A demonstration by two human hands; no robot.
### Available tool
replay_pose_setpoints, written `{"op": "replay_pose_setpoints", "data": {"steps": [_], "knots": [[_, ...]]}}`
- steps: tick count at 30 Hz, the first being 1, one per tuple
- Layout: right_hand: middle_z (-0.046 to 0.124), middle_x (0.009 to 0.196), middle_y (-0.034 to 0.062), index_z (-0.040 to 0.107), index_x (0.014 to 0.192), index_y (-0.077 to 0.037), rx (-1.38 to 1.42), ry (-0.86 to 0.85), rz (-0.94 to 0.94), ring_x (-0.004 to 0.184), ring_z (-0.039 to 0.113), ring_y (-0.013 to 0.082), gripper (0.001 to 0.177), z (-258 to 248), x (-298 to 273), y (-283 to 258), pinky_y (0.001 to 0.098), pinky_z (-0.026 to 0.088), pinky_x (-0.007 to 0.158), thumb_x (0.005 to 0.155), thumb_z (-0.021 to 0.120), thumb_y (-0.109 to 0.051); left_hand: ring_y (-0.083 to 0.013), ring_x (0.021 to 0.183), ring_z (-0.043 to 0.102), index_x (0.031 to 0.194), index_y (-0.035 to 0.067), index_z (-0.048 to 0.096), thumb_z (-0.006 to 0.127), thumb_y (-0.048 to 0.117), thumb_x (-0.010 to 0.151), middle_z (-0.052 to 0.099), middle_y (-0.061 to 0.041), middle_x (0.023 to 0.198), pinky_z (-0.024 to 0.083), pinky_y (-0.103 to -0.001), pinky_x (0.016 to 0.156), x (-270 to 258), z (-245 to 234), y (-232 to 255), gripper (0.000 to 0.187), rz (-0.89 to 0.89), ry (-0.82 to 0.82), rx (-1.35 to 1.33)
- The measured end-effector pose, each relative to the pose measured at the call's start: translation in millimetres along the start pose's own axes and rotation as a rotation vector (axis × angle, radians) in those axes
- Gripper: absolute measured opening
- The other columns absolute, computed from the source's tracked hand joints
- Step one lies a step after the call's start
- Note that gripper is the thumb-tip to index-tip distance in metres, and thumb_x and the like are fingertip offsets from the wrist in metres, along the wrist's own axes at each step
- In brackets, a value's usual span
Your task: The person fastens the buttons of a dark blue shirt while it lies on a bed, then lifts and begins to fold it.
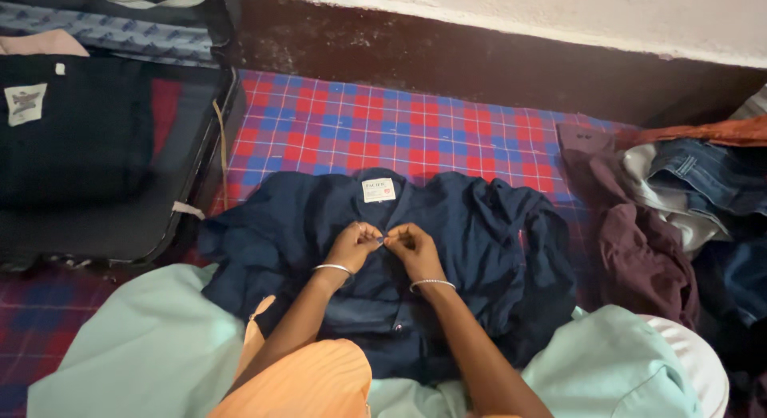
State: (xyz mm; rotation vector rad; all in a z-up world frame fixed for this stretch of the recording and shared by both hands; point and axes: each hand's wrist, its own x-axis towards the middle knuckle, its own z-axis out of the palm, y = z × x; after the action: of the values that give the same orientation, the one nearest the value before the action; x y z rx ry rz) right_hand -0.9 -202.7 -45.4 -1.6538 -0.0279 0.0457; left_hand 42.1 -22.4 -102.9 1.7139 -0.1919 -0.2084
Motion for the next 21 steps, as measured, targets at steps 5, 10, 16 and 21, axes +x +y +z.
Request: {"op": "replay_pose_setpoints", "data": {"steps": [5, 10, 16, 21], "knots": [[0.073, 0.087, 0.0004, 0.073, 0.096, -0.001, 0.066, 0.088, 0.01, 0.081, 0.066, 0.0078, 0.009, 6.0, 0.8, 0.4, 0.0225, 0.052, 0.077, 0.087, 0.075, -0.003, -0.0107, 0.086, 0.066, 0.099, 0.004, 0.069, 0.07, 0.007, 0.091, 0.07, -0.003, 0.092, 0.053, -0.027, 0.082, -2.2, 7.5, -1.0, 0.009, 0.04, 0.055, -0.027], [0.072, 0.085, 0.0023, 0.072, 0.095, 0.0, 0.029, 0.087, 0.051, 0.077, 0.064, 0.0084, 0.008, 4.6, 3.4, 4.0, 0.0237, 0.051, 0.073, 0.089, 0.075, -0.003, -0.0126, 0.083, 0.066, 0.097, 0.004, 0.07, 0.074, 0.006, 0.088, 0.07, -0.005, 0.091, 0.054, -0.028, 0.079, -5.3, 7.3, 4.7, 0.01, 0.081, 0.103, 0.012], [0.073, 0.085, 0.0013, 0.073, 0.095, 0.0, -0.051, 0.077, 0.004, 0.077, 0.065, 0.007, 0.009, 1.5, 0.0, 7.8, 0.0221, 0.052, 0.075, 0.086, 0.074, 0.0, -0.0132, 0.085, 0.067, 0.1, 0.004, 0.071, 0.076, 0.009, 0.089, 0.073, -0.005, 0.092, 0.053, -0.028, 0.08, -12.8, 2.2, 23.6, 0.013, 0.018, 0.075, -0.008], [0.073, 0.084, 0.0017, 0.073, 0.094, 0.001, -0.008, 0.078, 0.013, 0.076, 0.064, 0.0074, 0.008, 4.8, -4.3, -1.5, 0.0225, 0.052, 0.074, 0.086, 0.075, -0.001, -0.0135, 0.088, 0.069, 0.101, 0.003, 0.072, 0.073, 0.005, 0.087, 0.074, -0.006, 0.094, 0.054, -0.029, 0.083, -14.2, -0.9, 22.6, 0.014, 0.104, 0.059, 0.016]]}}
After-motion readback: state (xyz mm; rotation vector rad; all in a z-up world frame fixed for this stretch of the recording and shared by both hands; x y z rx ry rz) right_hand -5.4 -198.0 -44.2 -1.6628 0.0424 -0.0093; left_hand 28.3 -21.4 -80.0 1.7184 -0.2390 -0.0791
